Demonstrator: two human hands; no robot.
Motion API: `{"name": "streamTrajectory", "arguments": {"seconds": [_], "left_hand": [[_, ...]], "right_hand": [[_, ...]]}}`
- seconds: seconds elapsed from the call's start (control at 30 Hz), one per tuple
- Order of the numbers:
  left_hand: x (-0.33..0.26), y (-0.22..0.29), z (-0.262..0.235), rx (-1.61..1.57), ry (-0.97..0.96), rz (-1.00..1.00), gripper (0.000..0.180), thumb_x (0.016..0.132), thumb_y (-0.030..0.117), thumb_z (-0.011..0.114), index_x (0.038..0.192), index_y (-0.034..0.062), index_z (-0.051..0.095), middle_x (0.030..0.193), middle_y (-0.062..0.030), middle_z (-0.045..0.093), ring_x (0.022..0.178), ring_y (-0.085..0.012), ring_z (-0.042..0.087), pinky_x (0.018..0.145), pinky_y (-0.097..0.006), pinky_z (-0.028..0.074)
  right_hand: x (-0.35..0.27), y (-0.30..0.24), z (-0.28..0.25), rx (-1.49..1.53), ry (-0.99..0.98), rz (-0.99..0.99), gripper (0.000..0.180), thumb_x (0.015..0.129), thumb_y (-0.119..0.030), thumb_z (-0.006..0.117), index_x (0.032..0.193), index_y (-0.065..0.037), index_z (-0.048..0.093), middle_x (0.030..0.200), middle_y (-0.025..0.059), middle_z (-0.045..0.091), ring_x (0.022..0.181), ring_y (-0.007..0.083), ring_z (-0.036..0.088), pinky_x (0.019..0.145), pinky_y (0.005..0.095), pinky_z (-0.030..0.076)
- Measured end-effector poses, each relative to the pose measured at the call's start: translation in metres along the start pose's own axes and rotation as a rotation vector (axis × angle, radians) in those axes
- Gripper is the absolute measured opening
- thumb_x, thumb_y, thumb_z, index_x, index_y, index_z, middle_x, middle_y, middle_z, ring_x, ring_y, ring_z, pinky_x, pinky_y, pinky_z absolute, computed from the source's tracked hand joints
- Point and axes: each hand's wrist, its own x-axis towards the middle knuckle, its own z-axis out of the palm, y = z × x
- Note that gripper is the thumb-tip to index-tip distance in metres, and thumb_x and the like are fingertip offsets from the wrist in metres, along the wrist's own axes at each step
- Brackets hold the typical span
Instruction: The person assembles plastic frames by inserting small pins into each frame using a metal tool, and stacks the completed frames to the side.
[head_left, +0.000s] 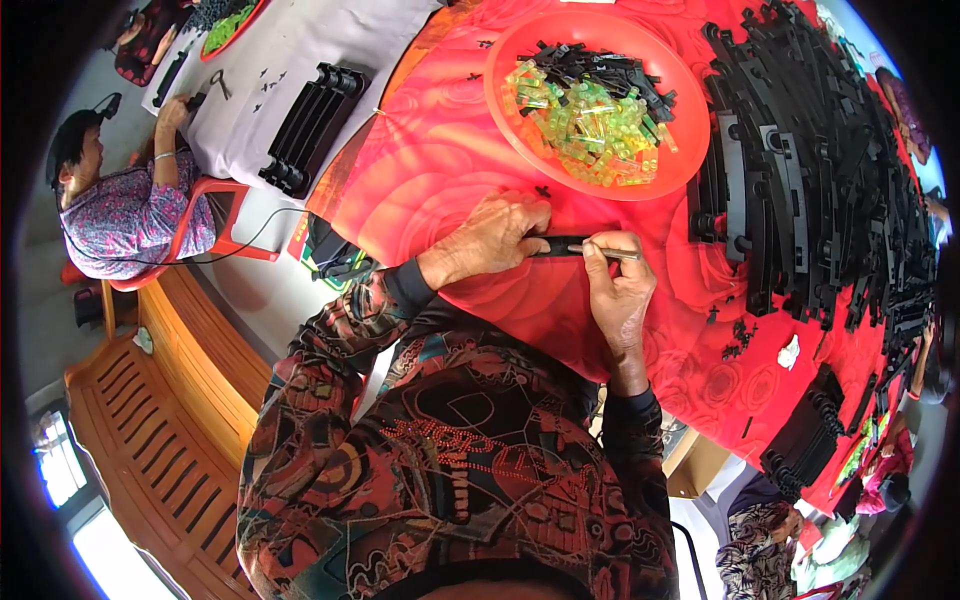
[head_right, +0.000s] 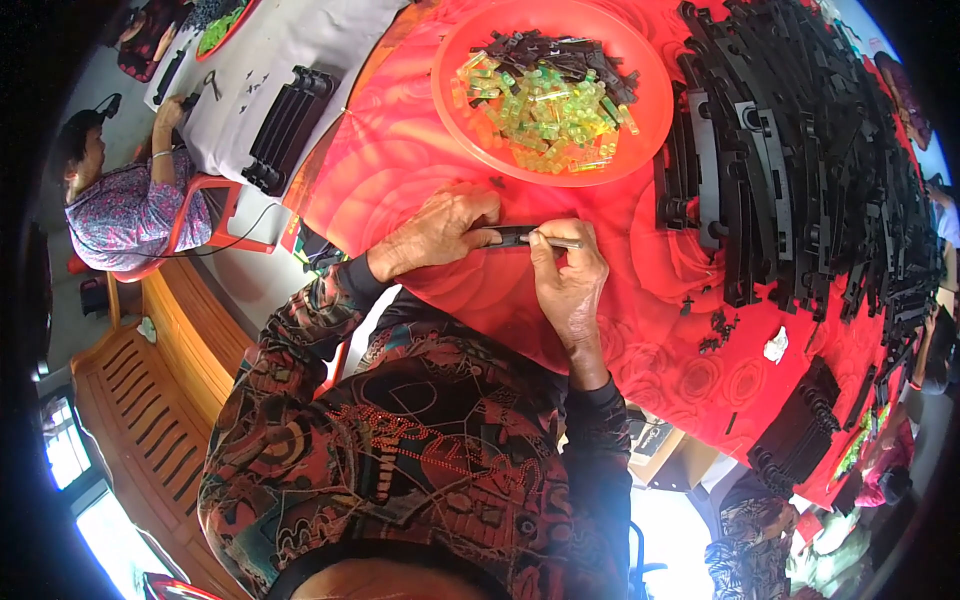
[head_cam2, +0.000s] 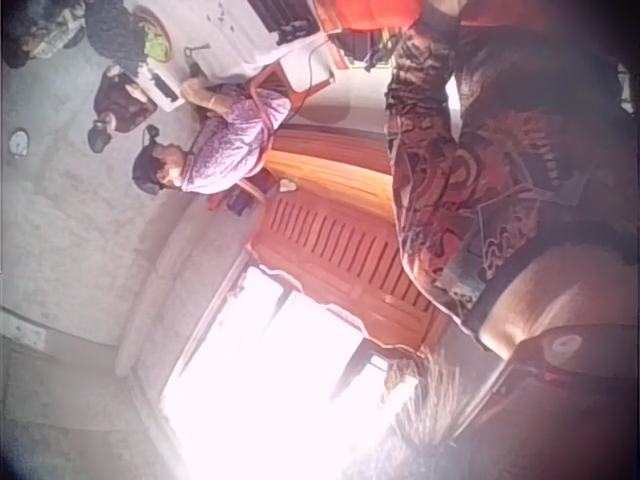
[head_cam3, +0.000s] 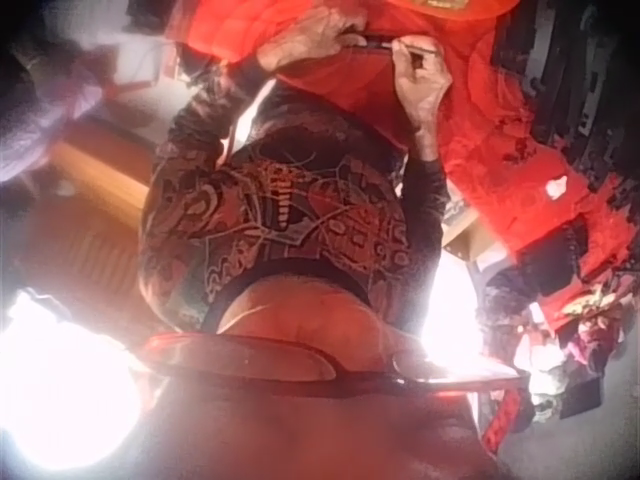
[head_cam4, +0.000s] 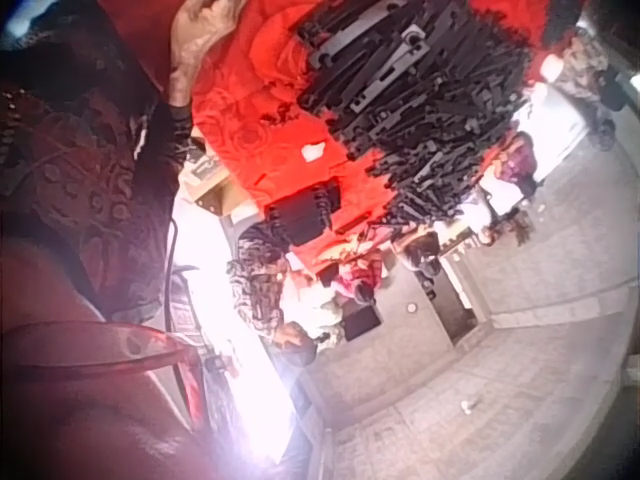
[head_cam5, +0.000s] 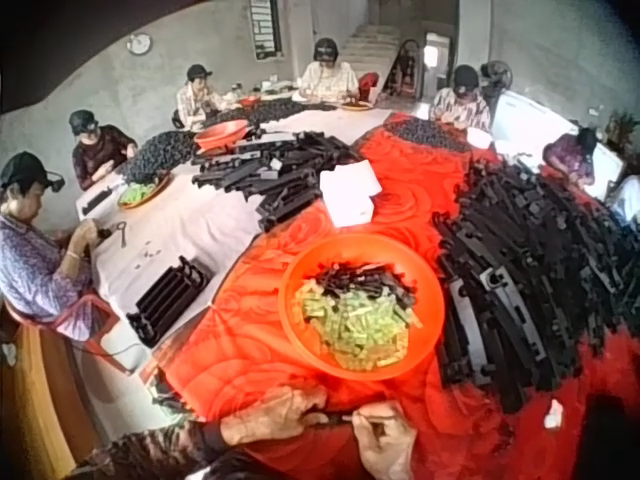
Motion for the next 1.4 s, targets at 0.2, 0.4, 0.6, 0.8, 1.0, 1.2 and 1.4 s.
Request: {"name": "streamTrajectory", "arguments": {"seconds": [0.2,0.4,0.6,0.8,1.0,1.2,1.4], "left_hand": [[-0.003,0.002,0.004,0.022,0.05,0.008,0.024,0.072,0.012,0.071,0.079,0.007,0.049,0.074,-0.0096,0.051,0.076,-0.0304,0.052,0.069,-0.04,0.039],[-0.003,0.007,0.002,0.027,0.055,-0.001,0.024,0.071,0.013,0.071,0.079,0.0074,0.049,0.074,-0.0094,0.051,0.078,-0.0303,0.052,0.071,-0.04,0.039],[-0.003,0.007,0.006,0.058,0.09,0.008,0.024,0.071,0.013,0.071,0.079,0.0075,0.049,0.075,-0.0092,0.051,0.079,-0.03,0.052,0.071,-0.041,0.038],[-0.002,0.007,0.006,0.049,0.082,-0.007,0.023,0.071,0.013,0.071,0.08,0.0077,0.05,0.077,-0.0087,0.052,0.081,-0.0296,0.052,0.072,-0.042,0.038],[-0.003,0.005,0.009,0.09,0.108,-0.001,0.024,0.07,0.014,0.071,0.08,0.008,0.05,0.077,-0.0087,0.052,0.081,-0.0297,0.053,0.072,-0.041,0.038],[0.001,0.006,0.009,0.084,0.086,0.003,0.024,0.07,0.014,0.071,0.079,0.0081,0.05,0.075,-0.0088,0.052,0.079,-0.0301,0.053,0.071,-0.042,0.039],[-0.002,0.011,0.004,0.13,0.106,-0.09,0.023,0.07,0.018,0.071,0.078,0.0068,0.053,0.074,-0.01,0.056,0.077,-0.0314,0.056,0.069,-0.043,0.041]], "right_hand": [[0.002,-0.004,0.001,-0.018,-0.04,-0.036,0.015,0.076,0.007,0.064,0.081,-0.004,0.055,0.074,0.0054,0.057,0.064,0.0163,0.052,0.056,0.0273,0.045],[0.003,-0.007,0.0,-0.04,-0.068,0.011,0.015,0.075,0.006,0.065,0.08,-0.004,0.055,0.071,0.0057,0.056,0.062,0.0175,0.051,0.054,0.0283,0.043],[0.004,-0.009,0.001,-0.089,-0.084,0.029,0.016,0.075,0.006,0.065,0.079,-0.005,0.055,0.069,0.006,0.055,0.062,0.0185,0.05,0.053,0.0289,0.042],[0.003,-0.003,0.004,-0.081,-0.037,-0.042,0.017,0.074,0.007,0.065,0.079,-0.005,0.054,0.071,0.0054,0.055,0.062,0.0183,0.05,0.053,0.0287,0.042],[0.005,-0.008,0.002,-0.079,-0.076,0.013,0.016,0.074,0.007,0.065,0.078,-0.005,0.054,0.07,0.0051,0.055,0.061,0.0185,0.05,0.053,0.0294,0.042],[0.003,-0.003,0.003,-0.133,-0.078,-0.014,0.017,0.073,0.006,0.066,0.077,-0.005,0.054,0.069,0.0063,0.055,0.062,0.0222,0.05,0.055,0.0325,0.042],[0.006,-0.005,0.011,-0.187,-0.042,-0.064,0.016,0.073,0.004,0.066,0.076,-0.004,0.053,0.072,0.0083,0.056,0.067,0.0271,0.052,0.06,0.0372,0.043]]}}
